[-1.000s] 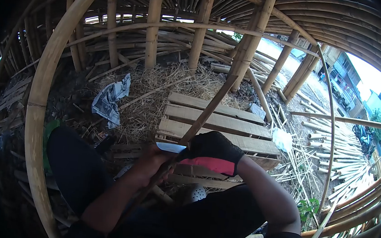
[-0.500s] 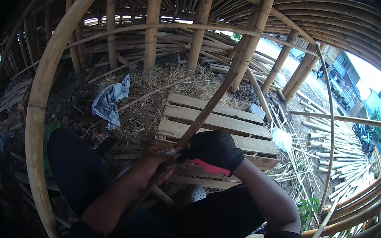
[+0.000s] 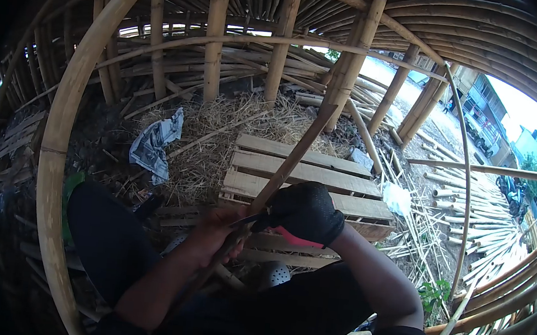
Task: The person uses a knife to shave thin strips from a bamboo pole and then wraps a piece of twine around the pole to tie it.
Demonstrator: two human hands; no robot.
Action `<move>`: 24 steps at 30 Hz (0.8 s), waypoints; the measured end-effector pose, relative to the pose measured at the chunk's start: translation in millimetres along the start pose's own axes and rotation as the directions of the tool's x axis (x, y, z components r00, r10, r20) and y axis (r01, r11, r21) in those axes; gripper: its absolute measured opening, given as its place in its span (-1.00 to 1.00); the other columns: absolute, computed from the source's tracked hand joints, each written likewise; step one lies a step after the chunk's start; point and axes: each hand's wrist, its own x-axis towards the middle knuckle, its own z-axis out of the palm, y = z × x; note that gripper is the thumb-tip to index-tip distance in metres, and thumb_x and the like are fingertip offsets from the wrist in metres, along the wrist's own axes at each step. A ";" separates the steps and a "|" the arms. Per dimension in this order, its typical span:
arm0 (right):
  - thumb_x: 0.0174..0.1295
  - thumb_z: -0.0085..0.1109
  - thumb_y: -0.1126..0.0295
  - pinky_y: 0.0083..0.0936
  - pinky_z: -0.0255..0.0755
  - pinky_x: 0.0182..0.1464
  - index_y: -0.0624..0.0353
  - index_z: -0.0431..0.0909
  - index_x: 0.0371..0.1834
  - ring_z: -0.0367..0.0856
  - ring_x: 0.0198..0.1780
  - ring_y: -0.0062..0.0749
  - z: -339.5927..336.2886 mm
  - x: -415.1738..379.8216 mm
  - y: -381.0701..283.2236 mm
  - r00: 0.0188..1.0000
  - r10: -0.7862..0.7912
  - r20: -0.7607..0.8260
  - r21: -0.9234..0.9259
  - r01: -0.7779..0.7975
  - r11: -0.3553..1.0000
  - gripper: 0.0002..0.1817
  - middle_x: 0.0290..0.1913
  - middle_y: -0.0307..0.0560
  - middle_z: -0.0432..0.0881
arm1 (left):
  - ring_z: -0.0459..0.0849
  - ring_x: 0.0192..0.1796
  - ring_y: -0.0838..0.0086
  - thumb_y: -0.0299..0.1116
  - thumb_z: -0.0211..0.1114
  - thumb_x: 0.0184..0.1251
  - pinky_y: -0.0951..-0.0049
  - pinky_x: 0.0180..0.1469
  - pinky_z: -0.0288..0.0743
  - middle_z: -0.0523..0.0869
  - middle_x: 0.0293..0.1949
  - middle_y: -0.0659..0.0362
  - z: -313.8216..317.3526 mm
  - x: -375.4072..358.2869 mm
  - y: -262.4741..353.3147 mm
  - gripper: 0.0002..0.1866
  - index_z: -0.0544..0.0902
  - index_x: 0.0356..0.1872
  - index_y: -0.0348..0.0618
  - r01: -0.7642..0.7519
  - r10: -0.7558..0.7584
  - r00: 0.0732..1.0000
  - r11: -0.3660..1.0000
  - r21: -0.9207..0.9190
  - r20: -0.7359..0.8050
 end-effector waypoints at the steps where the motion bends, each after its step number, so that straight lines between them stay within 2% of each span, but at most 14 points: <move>1: -0.04 0.43 0.02 -0.44 0.54 -0.35 0.02 0.71 -0.44 0.68 -0.40 -0.34 0.0 -0.1 0.1 1.000 -0.013 -0.005 -0.021 0.013 1.000 -0.68 -0.41 -0.23 0.68 | 0.56 -0.70 0.59 0.15 0.11 0.45 0.61 -0.74 0.33 0.58 -0.68 0.21 0.3 -0.2 -0.3 -0.49 0.58 -0.33 -0.16 -0.001 0.001 1.000 1.000 0.000 0.000; 11: -0.10 0.50 0.13 -0.41 0.55 -0.34 -0.01 0.69 -0.48 0.68 -0.40 -0.33 -11.8 5.3 -2.3 0.997 -0.077 -0.031 -0.019 0.077 0.997 -0.76 -0.41 -0.25 0.67 | 0.56 -0.70 0.61 0.25 0.14 0.38 0.63 -0.73 0.37 0.57 -0.67 0.24 -1.9 2.9 -5.4 -0.44 0.58 -0.34 -0.15 -0.009 0.010 0.999 1.000 -0.013 0.034; 14: -0.02 0.43 0.13 -0.38 0.55 -0.33 0.04 0.69 -0.45 0.68 -0.42 -0.27 -15.9 5.9 1.4 0.995 -0.104 0.005 -0.023 0.104 0.994 -0.76 -0.45 -0.21 0.67 | 0.57 -0.69 0.61 0.25 0.14 0.38 0.63 -0.72 0.39 0.58 -0.66 0.24 -1.3 2.3 -4.0 -0.43 0.59 -0.34 -0.15 -0.007 0.007 0.999 1.000 0.000 0.040; 17: 0.02 0.41 0.13 -0.38 0.57 -0.30 0.00 0.70 -0.43 0.70 -0.39 -0.27 -20.3 2.8 9.4 0.987 -0.162 0.021 0.069 0.160 0.985 -0.79 -0.43 -0.21 0.67 | 0.59 -0.67 0.61 0.27 0.15 0.36 0.62 -0.71 0.41 0.58 -0.66 0.23 0.5 5.8 -9.6 -0.41 0.61 -0.32 -0.16 0.002 -0.003 0.999 0.999 0.037 0.038; 19: 0.03 0.41 0.14 -0.37 0.58 -0.25 -0.04 0.73 -0.41 0.72 -0.35 -0.27 -23.4 1.3 12.3 0.979 -0.177 0.103 0.097 0.167 0.981 -0.81 -0.42 -0.21 0.69 | 0.60 -0.66 0.60 0.28 0.15 0.35 0.61 -0.71 0.42 0.59 -0.66 0.23 1.4 5.6 -9.6 -0.40 0.62 -0.31 -0.17 0.011 -0.013 0.999 0.998 0.060 0.031; 21: 0.04 0.40 0.14 -0.37 0.59 -0.23 -0.04 0.73 -0.39 0.72 -0.33 -0.27 -25.6 -1.3 13.6 0.978 -0.157 0.135 0.117 0.142 0.983 -0.82 -0.41 -0.21 0.70 | 0.63 -0.63 0.53 0.29 0.11 0.37 0.53 -0.64 0.50 0.63 -0.60 0.17 3.2 1.6 -4.2 -0.37 0.62 -0.16 -0.21 0.054 -0.059 0.998 0.988 0.143 0.035; 24: 0.06 0.39 0.13 -0.36 0.60 -0.21 -0.06 0.75 -0.37 0.73 -0.31 -0.28 -29.0 -3.4 11.8 0.976 -0.137 0.172 0.126 0.116 0.985 -0.81 -0.39 -0.21 0.72 | 0.64 -0.62 0.51 0.31 0.10 0.36 0.51 -0.63 0.52 0.63 -0.59 0.15 2.1 3.1 -8.0 -0.33 0.62 -0.14 -0.24 0.032 -0.044 0.997 0.986 0.166 0.064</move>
